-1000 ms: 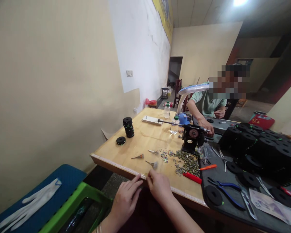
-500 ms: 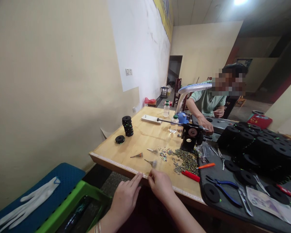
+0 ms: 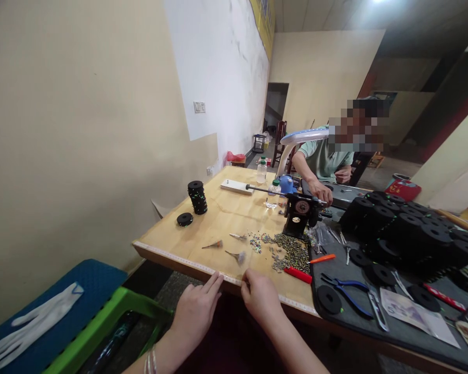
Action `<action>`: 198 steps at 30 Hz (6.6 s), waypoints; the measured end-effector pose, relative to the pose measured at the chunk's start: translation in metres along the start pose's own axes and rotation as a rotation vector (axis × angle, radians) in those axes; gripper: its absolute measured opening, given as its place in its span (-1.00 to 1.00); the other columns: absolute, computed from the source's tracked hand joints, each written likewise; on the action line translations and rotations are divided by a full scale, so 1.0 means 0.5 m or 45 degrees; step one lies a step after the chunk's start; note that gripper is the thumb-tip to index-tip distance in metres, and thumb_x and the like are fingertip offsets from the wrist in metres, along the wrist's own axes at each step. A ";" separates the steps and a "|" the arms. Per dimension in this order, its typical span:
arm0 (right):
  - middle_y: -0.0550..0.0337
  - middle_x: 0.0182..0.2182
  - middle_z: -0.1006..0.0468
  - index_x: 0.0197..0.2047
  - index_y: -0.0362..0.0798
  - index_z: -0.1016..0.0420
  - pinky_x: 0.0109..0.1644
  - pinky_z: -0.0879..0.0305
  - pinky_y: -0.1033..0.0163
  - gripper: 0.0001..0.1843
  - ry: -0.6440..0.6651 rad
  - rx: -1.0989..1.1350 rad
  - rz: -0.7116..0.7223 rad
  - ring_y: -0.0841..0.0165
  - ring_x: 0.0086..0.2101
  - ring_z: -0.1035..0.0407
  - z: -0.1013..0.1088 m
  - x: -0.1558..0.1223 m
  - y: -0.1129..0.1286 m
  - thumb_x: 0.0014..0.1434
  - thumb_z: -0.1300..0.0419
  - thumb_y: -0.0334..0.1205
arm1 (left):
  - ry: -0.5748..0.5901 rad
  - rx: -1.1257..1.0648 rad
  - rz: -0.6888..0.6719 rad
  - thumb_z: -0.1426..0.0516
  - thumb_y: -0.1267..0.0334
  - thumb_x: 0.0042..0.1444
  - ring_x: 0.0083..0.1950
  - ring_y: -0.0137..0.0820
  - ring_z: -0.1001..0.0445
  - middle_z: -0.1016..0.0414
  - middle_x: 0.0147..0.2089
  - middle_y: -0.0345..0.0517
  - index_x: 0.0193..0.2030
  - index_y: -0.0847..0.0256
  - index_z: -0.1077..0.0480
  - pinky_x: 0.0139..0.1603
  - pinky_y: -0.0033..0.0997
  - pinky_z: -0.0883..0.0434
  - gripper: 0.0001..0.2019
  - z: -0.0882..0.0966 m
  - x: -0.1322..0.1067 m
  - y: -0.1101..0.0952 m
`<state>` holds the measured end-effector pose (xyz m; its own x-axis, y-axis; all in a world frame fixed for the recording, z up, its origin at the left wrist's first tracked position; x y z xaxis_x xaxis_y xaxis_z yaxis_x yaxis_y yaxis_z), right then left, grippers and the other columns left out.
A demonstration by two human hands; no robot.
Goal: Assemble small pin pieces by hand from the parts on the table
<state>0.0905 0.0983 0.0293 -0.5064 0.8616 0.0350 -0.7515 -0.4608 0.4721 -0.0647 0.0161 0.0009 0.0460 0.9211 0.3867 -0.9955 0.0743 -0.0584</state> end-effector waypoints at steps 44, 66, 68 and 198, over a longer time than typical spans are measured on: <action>0.35 -0.60 -0.26 -0.47 -0.07 -0.35 -0.45 -0.01 0.35 -0.89 -0.161 1.278 -0.196 0.47 -0.55 -0.07 0.021 -0.165 -0.035 0.03 -0.13 -0.23 | 0.550 -1.774 0.312 -0.14 0.02 0.11 -0.38 -0.41 -0.21 -0.27 -0.46 -0.24 -0.45 0.22 -0.31 -0.32 -0.47 -0.22 -0.70 0.085 0.058 -0.095; 0.38 -0.60 -0.17 -0.44 -0.05 -0.26 -0.48 0.04 0.33 -0.85 -0.259 1.124 -0.117 0.45 -0.55 0.00 0.005 -0.175 -0.033 0.14 -0.06 -0.22 | 0.617 -2.237 0.592 -0.24 0.10 0.04 -0.54 -0.54 0.08 -0.09 -0.59 -0.38 -0.42 0.27 -0.38 -0.52 -0.47 0.07 -0.74 0.074 0.044 -0.095; 0.37 -0.59 -0.18 -0.45 -0.04 -0.25 -0.47 0.02 0.33 -0.85 -0.280 1.105 -0.095 0.45 -0.54 -0.02 0.002 -0.178 -0.039 0.15 -0.05 -0.25 | 0.631 -2.302 0.612 -0.26 0.10 0.03 -0.55 -0.55 0.10 -0.07 -0.60 -0.39 -0.43 0.27 -0.38 -0.52 -0.47 0.10 -0.74 0.075 0.043 -0.097; 0.15 -0.40 -0.58 -0.39 -0.03 -0.53 -0.18 -0.31 0.23 -0.87 -0.457 0.966 0.023 0.29 -0.32 -0.44 -0.008 -0.199 -0.057 0.18 -0.19 -0.28 | 0.839 -2.548 0.649 -0.32 0.24 -0.03 -0.59 -0.61 0.06 -0.10 -0.63 -0.38 -0.46 0.31 -0.41 -0.53 -0.50 0.08 -0.79 0.091 0.053 -0.110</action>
<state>0.1608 0.0250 0.0088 -0.2536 0.9301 0.2657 -0.1917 -0.3176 0.9286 -0.0127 0.0191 0.0565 0.3267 0.9163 -0.2318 0.4403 -0.3645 -0.8205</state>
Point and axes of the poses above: each hand's wrist, its own x-axis towards the middle knuckle, its own z-axis out of the back of the hand, y = z × x, the point moved 2 cm from there along x, towards the middle knuckle
